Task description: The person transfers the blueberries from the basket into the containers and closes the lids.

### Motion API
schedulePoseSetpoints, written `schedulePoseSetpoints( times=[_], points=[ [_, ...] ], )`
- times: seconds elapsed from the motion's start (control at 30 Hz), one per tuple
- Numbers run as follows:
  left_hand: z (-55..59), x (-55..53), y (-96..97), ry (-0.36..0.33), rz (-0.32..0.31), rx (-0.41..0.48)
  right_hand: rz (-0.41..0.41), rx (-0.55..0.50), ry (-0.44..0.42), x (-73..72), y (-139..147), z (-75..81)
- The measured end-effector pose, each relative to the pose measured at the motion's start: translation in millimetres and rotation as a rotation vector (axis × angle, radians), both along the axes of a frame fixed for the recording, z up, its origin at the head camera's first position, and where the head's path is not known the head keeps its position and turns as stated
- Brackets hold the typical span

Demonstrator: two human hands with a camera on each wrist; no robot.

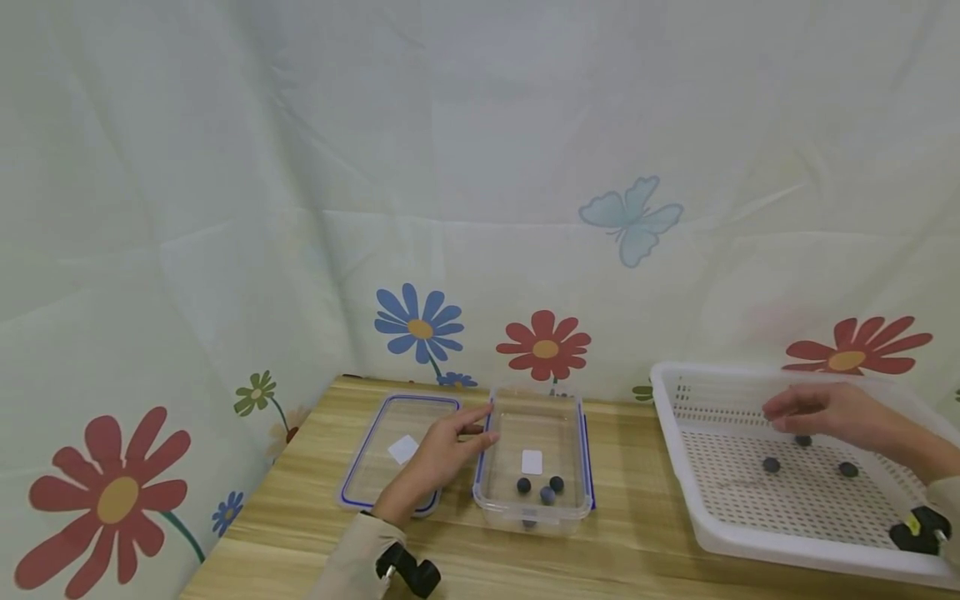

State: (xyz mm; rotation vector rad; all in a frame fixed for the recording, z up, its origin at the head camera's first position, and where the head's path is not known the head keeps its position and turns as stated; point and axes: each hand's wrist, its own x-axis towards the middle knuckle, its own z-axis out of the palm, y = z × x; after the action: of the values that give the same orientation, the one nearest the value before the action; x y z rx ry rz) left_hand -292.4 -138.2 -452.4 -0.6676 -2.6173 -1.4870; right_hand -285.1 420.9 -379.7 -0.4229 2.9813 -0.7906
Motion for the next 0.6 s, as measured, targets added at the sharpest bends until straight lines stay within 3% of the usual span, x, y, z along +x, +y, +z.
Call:
schedulePoseSetpoints(
  times=[0.17,0.33,0.6],
  points=[
    [0.7,0.0,0.1,0.004,-0.001,-0.003,0.027,0.006,-0.093,-2.3,2,-2.9],
    [1.8,0.3,0.6,-0.003,0.000,-0.001,0.064,0.030,-0.130,-5.6,6,-9.4],
    [1.1,0.4,0.0,-0.007,0.002,0.000,0.047,0.057,-0.202,-9.5,4,-17.0]
  ],
)
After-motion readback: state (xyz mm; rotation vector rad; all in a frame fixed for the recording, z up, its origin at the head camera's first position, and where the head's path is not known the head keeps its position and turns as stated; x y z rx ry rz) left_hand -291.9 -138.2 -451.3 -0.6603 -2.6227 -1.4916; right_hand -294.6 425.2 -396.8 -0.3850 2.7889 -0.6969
